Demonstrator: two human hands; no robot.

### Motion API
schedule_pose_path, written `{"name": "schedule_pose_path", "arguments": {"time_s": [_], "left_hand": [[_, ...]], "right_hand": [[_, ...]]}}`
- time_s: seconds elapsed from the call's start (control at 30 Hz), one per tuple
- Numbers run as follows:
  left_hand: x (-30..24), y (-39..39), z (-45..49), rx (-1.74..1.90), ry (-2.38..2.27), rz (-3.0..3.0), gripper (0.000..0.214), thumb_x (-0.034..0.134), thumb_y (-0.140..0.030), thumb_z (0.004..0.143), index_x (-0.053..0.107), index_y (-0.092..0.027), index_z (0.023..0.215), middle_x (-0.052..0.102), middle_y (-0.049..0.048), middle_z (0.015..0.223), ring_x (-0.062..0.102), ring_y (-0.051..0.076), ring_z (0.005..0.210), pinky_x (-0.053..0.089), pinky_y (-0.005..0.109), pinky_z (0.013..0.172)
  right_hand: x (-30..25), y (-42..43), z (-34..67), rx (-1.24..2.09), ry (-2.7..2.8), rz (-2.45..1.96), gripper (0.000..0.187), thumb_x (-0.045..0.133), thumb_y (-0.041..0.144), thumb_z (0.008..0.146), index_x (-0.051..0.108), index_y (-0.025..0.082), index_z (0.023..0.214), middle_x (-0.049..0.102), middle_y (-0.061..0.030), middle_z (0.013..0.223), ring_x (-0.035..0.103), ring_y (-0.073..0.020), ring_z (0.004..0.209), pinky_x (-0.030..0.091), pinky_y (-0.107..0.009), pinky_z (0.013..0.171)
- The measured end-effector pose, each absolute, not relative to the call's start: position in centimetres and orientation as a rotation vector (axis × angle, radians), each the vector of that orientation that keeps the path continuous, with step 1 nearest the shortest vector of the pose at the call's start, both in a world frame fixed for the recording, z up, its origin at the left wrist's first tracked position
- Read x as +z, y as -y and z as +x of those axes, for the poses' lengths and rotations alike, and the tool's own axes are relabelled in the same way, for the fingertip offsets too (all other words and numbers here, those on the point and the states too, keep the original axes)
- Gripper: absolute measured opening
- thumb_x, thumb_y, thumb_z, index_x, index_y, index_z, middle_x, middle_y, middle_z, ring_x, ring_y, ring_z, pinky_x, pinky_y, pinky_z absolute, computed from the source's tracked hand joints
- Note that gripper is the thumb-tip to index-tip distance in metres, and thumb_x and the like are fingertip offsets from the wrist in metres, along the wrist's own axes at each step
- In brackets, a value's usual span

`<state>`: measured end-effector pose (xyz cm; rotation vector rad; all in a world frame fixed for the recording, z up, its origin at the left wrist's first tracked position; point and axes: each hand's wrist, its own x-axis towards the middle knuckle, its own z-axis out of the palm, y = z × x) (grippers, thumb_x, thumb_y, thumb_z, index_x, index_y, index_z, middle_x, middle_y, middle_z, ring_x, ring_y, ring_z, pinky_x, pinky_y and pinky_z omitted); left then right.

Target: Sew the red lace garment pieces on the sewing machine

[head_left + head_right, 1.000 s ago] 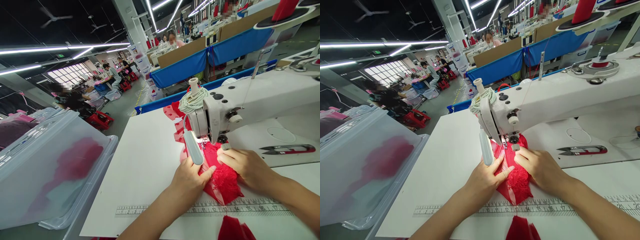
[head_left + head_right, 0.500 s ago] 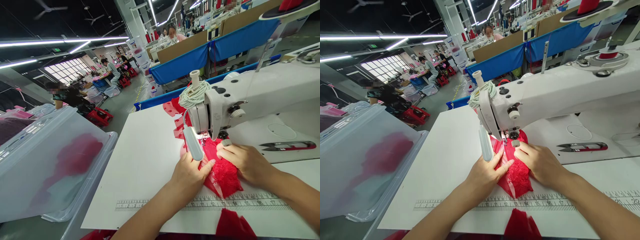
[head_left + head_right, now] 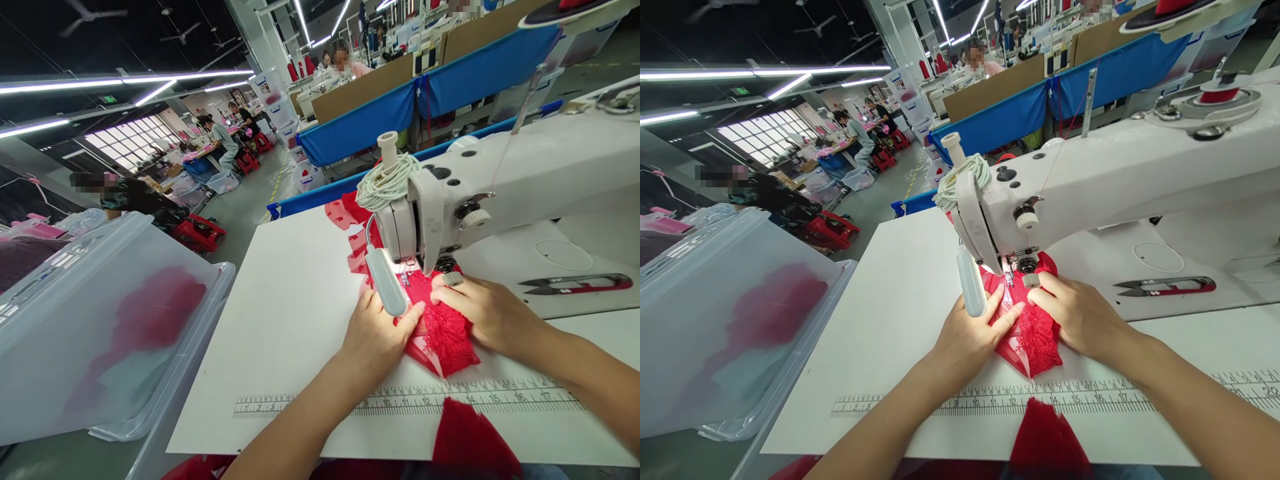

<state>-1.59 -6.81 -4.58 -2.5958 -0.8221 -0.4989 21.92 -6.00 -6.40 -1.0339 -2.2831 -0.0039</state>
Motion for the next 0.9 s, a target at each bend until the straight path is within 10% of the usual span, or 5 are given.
{"name": "schedule_pose_path", "arguments": {"time_s": [0.43, 0.63, 0.9], "left_hand": [[-4.4, 7.2, -1.6, -0.557, 0.862, -2.625, 0.032, 0.053, -0.033, 0.099, 0.071, -0.017, 0.12, 0.073, 0.0154, 0.103, 0.063, 0.023, 0.075, 0.051, 0.037, 0.066], [-2.3, 7.0, -1.1, -0.61, 1.094, -3.042, 0.018, 0.052, -0.01, 0.092, 0.068, -0.018, 0.092, 0.071, 0.0086, 0.113, 0.066, 0.02, 0.091, 0.052, 0.028, 0.066], [-2.5, 5.2, -0.5, -1.102, 2.193, -3.276, 0.018, 0.038, -0.013, 0.088, 0.036, -0.024, 0.073, 0.041, -0.0074, 0.045, 0.055, 0.015, 0.039, 0.043, 0.024, 0.044]], "right_hand": [[-5.3, 6.5, 22.1, 0.081, 2.342, -1.001, 0.018, 0.045, 0.016, 0.091, 0.063, 0.02, 0.095, 0.064, -0.0087, 0.085, 0.058, -0.0221, 0.07, 0.049, -0.034, 0.059], [-5.5, 7.4, 21.6, -0.215, 2.34, -0.853, 0.039, 0.046, 0.01, 0.09, 0.064, 0.02, 0.123, 0.074, -0.0107, 0.112, 0.068, -0.0224, 0.084, 0.05, -0.032, 0.066], [-7.0, 6.8, 21.3, 0.53, 1.962, -1.047, 0.023, 0.046, 0.023, 0.089, 0.064, 0.022, 0.103, 0.068, 0.0007, 0.067, 0.062, -0.0164, 0.055, 0.047, -0.027, 0.054]]}}
